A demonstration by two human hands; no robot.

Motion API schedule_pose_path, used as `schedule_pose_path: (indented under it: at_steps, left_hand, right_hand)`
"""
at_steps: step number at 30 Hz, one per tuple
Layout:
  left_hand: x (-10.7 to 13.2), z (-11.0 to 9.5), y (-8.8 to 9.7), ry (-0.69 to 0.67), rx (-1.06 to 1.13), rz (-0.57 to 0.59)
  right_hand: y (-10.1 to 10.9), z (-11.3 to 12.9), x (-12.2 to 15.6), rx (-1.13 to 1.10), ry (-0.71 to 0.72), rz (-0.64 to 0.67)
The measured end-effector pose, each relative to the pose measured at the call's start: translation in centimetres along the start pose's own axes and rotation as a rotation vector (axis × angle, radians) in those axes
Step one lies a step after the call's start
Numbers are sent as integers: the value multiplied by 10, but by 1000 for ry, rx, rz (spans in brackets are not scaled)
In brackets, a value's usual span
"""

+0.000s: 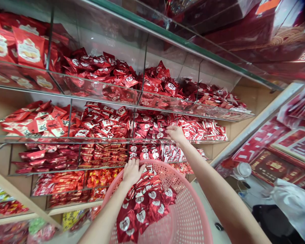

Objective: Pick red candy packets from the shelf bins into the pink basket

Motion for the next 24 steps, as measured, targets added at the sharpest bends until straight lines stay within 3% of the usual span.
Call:
schedule_pose_path:
  at_steps: [6,15,21,24]
  left_hand:
    - [0,0,-1,-6,-4,0]
    - [0,0,-2,10,-15,1]
    - [0,-1,0,10,-17,8]
    - [0,-2,1,5,-23,9]
  right_hand:
    - [13,-2,9,-63,52,56]
    - [35,12,8,122,443,-31]
    - [51,23,35,16,572,-60]
    - [50,17,56,-21,573,36]
Point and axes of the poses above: each hand's wrist, its own x-axis away from the middle knuckle, its own y-axis out of the back of the hand, z = x × y, the point moved 5 cm from there along -x, towards the middle knuckle, and after that the axes turned 14 degrees about -z, right-handed, at the moved point
